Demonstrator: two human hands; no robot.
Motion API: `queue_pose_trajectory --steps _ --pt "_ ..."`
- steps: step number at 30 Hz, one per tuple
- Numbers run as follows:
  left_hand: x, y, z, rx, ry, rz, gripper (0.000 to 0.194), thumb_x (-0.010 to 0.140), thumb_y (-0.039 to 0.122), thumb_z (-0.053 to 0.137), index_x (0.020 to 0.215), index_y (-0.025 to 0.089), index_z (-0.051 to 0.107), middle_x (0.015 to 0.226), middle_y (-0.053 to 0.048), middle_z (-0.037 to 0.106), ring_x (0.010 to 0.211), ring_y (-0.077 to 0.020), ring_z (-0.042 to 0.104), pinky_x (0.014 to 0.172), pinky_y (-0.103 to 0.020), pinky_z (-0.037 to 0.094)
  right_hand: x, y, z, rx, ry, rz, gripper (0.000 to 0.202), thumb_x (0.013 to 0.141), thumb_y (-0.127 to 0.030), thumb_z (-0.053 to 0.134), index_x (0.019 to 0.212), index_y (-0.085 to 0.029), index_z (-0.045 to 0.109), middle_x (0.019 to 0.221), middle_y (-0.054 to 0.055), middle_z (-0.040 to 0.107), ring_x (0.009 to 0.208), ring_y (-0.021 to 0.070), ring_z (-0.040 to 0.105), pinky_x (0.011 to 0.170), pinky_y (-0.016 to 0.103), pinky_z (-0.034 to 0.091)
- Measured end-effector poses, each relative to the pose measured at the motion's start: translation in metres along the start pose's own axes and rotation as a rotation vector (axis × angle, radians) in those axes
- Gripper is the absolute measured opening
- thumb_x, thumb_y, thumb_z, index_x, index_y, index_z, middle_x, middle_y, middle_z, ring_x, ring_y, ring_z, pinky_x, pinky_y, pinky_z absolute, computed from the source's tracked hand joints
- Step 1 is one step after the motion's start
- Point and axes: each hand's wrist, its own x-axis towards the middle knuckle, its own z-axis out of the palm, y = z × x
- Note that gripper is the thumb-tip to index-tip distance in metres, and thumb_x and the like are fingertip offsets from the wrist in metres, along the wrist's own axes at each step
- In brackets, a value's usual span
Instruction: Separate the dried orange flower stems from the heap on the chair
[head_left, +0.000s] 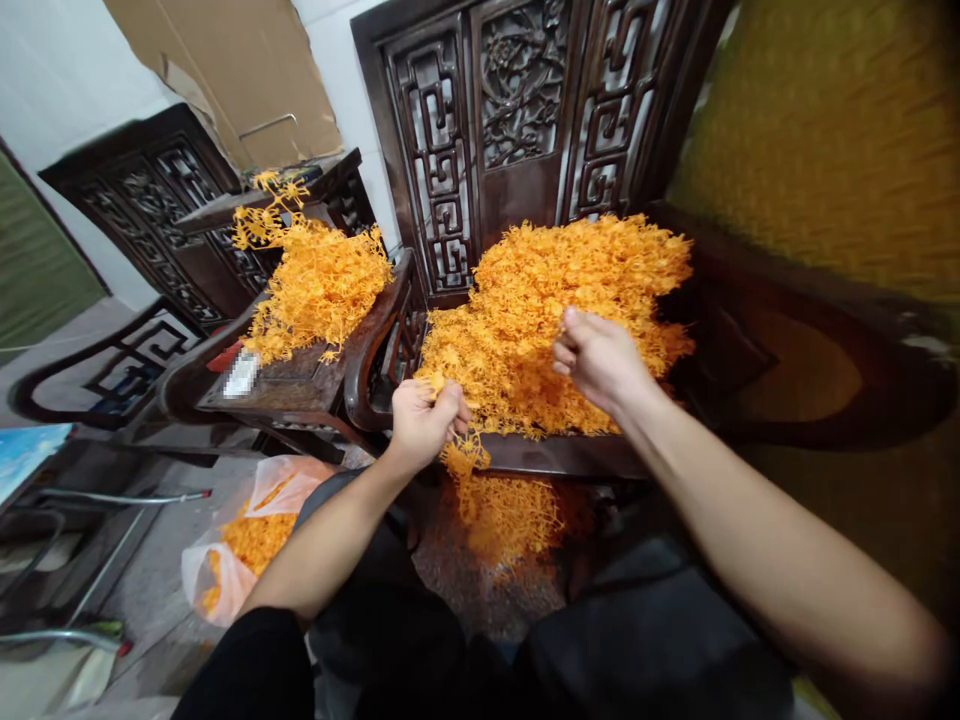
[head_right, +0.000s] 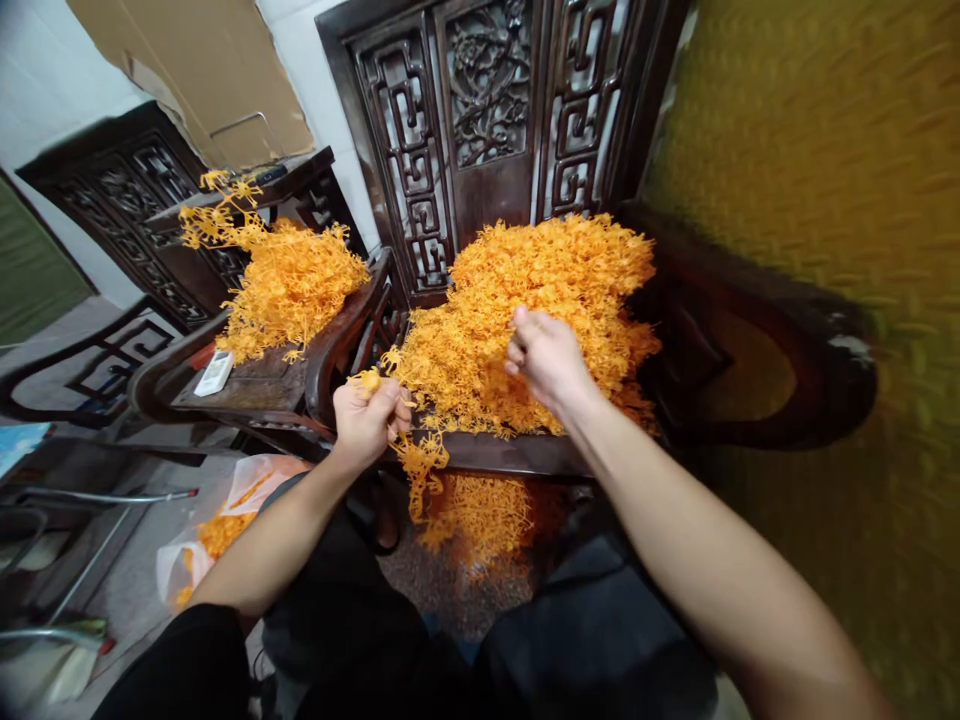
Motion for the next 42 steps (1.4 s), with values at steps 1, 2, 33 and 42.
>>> queue_pose_trajectory --steps 1,2,33,42 --pt "-0.001 0.000 -0.001 -0.019 -0.019 -0.035 0.062 0.090 0.066 0.061 0.057 0.014 0.069 0.046 -0.005 0.062 0.034 -0.0075 0.049 0.035 -0.018 0.035 0.003 -0.002 -0.004 0.002 0.017 0.008 0.050 0.077 -0.054 0.088 0.078 -0.019 0.051 0.064 -0.006 0.051 0.051 0.0068 0.050 0.044 0.019 0.046" --pt "-0.002 0.000 -0.002 -0.030 -0.053 -0.061 0.062 0.088 0.066 0.063 0.057 0.014 0.069 0.046 -0.005 0.062 0.034 -0.0076 0.049 0.035 -0.018 0.035 0.004 -0.004 -0.005 -0.015 -0.014 0.038 0.046 0.077 -0.050 0.088 0.084 -0.019 0.056 0.072 -0.003 0.057 0.058 0.0088 0.057 0.049 0.022 0.051" --pt "0.006 0.024 0.014 -0.010 -0.710 -0.388 0.046 0.078 0.046 0.063 0.042 0.018 0.057 0.036 0.000 0.050 0.028 -0.0056 0.038 0.032 -0.019 0.024 -0.005 -0.024 -0.023 -0.688 -0.052 -0.281 0.037 0.089 -0.053 0.073 0.079 -0.018 0.068 0.074 0.004 0.064 0.068 0.0157 0.056 0.059 0.027 0.044" --pt "0.016 0.026 0.027 -0.026 -0.522 -0.397 0.044 0.079 0.042 0.062 0.043 0.018 0.056 0.035 0.001 0.047 0.029 -0.0044 0.035 0.035 -0.019 0.023 -0.029 -0.011 -0.001 -0.594 -0.299 -0.195 0.036 0.085 -0.054 0.076 0.084 -0.019 0.069 0.066 0.000 0.064 0.057 0.0132 0.057 0.058 0.028 0.047"
